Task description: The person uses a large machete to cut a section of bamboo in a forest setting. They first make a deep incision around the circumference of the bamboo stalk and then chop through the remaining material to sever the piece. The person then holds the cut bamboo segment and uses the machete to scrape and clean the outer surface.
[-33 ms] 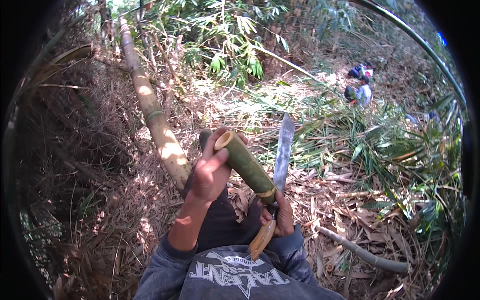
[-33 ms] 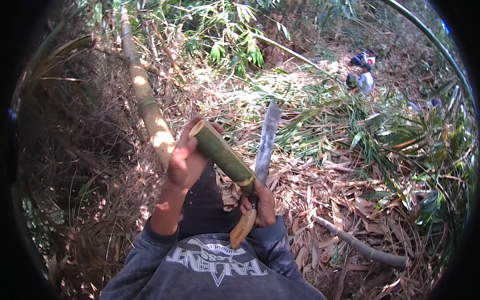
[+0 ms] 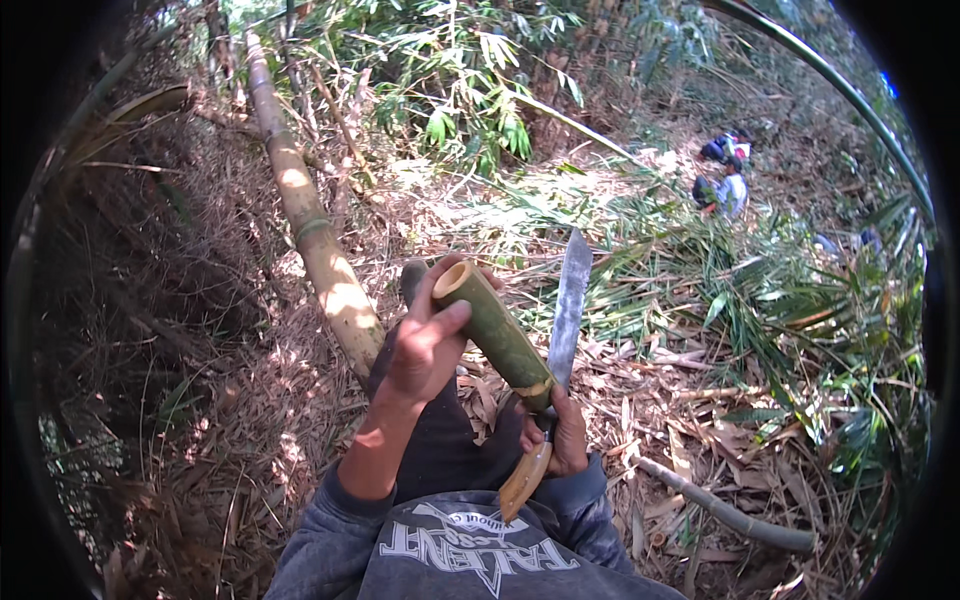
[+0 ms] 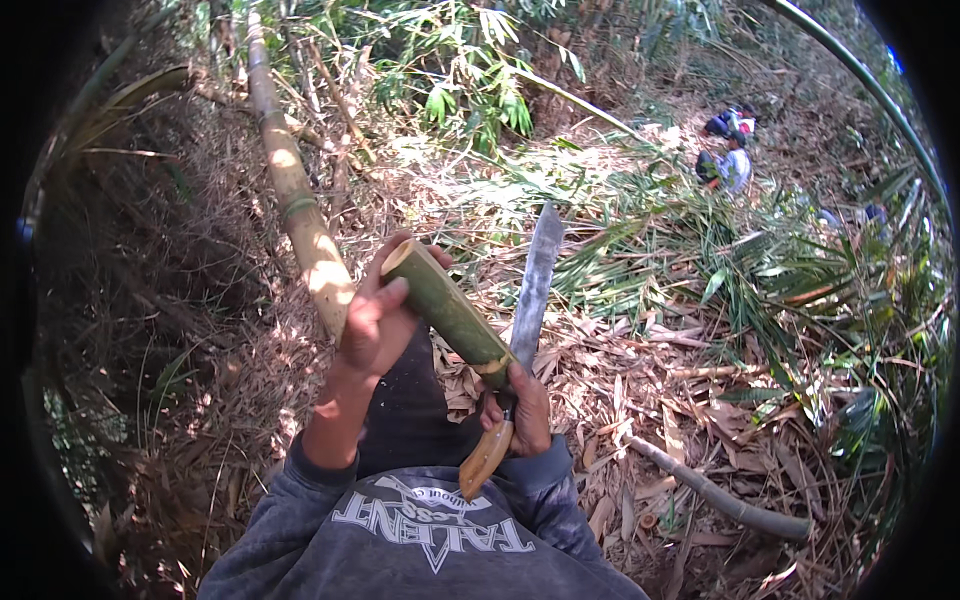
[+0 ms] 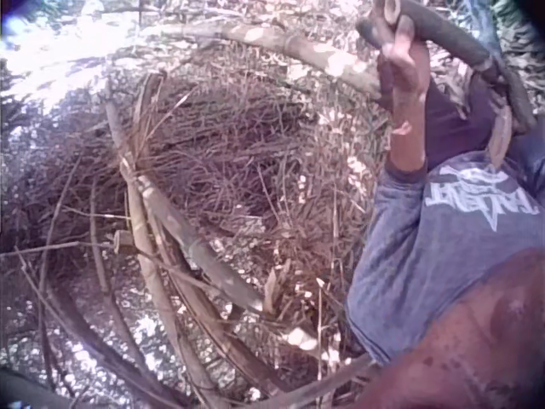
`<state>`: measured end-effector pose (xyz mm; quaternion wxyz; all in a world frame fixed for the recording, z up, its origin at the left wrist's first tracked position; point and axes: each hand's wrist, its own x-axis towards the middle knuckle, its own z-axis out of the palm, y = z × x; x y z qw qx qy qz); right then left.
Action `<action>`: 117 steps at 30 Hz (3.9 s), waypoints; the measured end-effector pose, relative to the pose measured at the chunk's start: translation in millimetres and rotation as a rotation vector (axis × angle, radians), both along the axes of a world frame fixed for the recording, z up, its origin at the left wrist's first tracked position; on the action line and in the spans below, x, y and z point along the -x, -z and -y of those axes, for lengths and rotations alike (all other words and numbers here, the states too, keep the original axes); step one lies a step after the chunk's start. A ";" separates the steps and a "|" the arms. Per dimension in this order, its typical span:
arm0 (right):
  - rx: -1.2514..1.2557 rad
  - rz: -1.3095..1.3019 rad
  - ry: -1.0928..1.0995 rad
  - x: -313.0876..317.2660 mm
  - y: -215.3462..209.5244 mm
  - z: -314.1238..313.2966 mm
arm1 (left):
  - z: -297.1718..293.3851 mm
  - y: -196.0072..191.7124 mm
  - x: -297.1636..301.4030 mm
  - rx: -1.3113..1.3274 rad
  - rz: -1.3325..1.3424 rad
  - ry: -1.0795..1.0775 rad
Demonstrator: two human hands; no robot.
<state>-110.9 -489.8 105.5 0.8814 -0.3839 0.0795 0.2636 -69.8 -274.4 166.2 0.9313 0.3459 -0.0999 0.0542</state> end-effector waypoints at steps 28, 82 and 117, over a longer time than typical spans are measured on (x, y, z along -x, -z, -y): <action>1.249 1.166 0.010 -69.1 -54.7 52.3 | 10.1 -7.2 0.0 -1.293 0.188 -0.621; 1.210 1.475 -0.047 -42.2 -85.0 30.5 | 17.8 -27.3 35.6 -1.416 0.424 -0.477; 1.402 1.235 -0.059 -71.4 -35.8 59.7 | -4.4 -29.4 49.1 -1.187 -0.036 -0.080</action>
